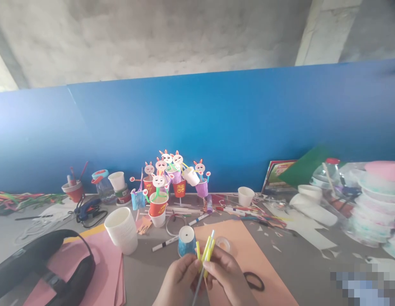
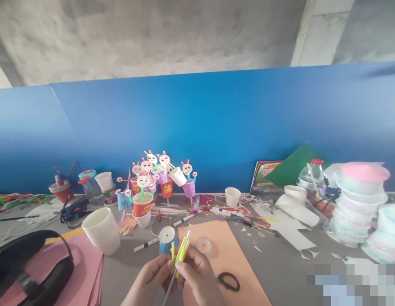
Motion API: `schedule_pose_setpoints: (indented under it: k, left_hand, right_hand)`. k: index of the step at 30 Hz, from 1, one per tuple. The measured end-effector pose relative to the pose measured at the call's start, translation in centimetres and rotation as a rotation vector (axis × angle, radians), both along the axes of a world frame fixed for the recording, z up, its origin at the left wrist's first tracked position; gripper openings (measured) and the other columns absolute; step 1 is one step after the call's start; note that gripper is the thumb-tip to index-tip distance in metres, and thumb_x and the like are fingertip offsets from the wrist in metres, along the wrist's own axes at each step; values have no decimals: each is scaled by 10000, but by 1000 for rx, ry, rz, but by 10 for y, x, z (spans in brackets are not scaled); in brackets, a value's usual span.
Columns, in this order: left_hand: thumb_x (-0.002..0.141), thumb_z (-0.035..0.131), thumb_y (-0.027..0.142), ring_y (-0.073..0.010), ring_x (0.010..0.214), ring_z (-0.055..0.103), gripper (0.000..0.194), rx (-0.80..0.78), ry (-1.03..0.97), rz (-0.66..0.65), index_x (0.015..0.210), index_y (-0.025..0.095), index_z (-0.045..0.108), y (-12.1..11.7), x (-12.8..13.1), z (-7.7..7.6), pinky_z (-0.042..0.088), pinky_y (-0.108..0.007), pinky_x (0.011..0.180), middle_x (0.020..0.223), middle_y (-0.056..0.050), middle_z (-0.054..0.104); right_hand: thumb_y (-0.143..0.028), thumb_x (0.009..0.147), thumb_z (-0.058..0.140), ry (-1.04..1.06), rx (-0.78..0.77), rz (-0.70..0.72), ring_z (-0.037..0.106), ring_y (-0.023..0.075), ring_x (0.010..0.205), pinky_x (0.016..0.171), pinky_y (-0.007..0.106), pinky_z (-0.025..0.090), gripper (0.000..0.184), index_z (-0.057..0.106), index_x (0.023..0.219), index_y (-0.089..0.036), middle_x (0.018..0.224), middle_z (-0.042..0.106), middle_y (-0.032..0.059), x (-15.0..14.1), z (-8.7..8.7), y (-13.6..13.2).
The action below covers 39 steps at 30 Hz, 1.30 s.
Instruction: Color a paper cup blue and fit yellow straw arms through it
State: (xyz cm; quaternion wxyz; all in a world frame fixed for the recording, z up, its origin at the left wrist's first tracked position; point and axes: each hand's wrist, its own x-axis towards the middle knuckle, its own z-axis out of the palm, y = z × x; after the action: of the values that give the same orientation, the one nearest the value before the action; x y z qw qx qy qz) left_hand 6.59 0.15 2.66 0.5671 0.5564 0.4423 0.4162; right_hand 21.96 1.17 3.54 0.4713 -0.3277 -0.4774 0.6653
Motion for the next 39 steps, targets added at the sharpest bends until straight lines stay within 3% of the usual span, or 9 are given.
schedule_pose_setpoints:
  k: [11,20,22,24,27,29,33,36,39]
  left_hand:
    - [953,467,607,-155,571,519,520,206,196,-52,697,184,629,2,-2,5,387,-264,582,644,-55,642]
    - [983,420,559,-180,561,576,534,174,287,-45,691,184,664,2,-3,17,420,-276,591,589,-42,638]
    - [986,465,480,-212,654,619,432,306,412,73,746,197,685,10,-12,28,450,-298,656,677,-60,675]
    - [938,579,397,-284,903,651,239,486,539,217,971,214,728,22,-21,36,477,-360,812,966,-113,731]
    - [826,685,248,-391,1263,513,480,592,665,144,1304,277,651,40,-31,40,400,-510,1046,1343,-137,646]
    - [778,685,175,-415,1313,469,587,558,704,74,1349,300,630,47,-33,38,365,-563,1079,1386,-129,626]
    - [811,645,181,-391,1224,551,462,516,670,48,1257,287,703,51,-38,39,425,-514,1012,1282,-129,686]
    - [847,683,375,-340,1156,581,385,280,325,207,1210,251,717,48,-45,44,476,-387,886,1274,-116,681]
    - [852,635,546,-244,903,641,461,-71,-86,305,1164,211,689,44,-46,41,465,-282,635,1138,-93,715]
  right_hand:
    - [-384,746,697,-30,19,-65,560,130,553,519,236,457,259,694,888,-167,711,637,-1,0,-11,2]
    - [-425,781,737,-67,82,-92,496,104,480,488,223,424,265,660,832,-177,622,577,-33,4,-10,5]
    - [-451,779,741,-63,69,-151,492,108,471,484,228,422,292,664,822,-173,593,564,-36,4,-10,5]
    - [-476,765,756,-47,48,-214,485,107,462,479,231,421,321,667,812,-170,573,546,-43,4,-9,6]
    - [-514,730,788,-23,23,-267,481,104,454,467,232,425,373,670,796,-167,568,540,-45,2,-6,5]
    - [-542,711,802,-15,20,-269,484,104,453,453,227,422,407,671,787,-164,571,550,-38,1,-5,5]
    - [-590,681,818,12,7,-286,481,98,447,442,226,424,467,668,792,-162,584,566,-29,4,-4,6]
    - [-603,687,808,69,-25,-292,436,84,427,442,228,413,471,657,806,-173,559,528,-50,10,0,7]
    - [-516,683,832,298,-131,-244,406,71,445,450,218,383,393,673,821,-184,601,535,-44,19,9,6]
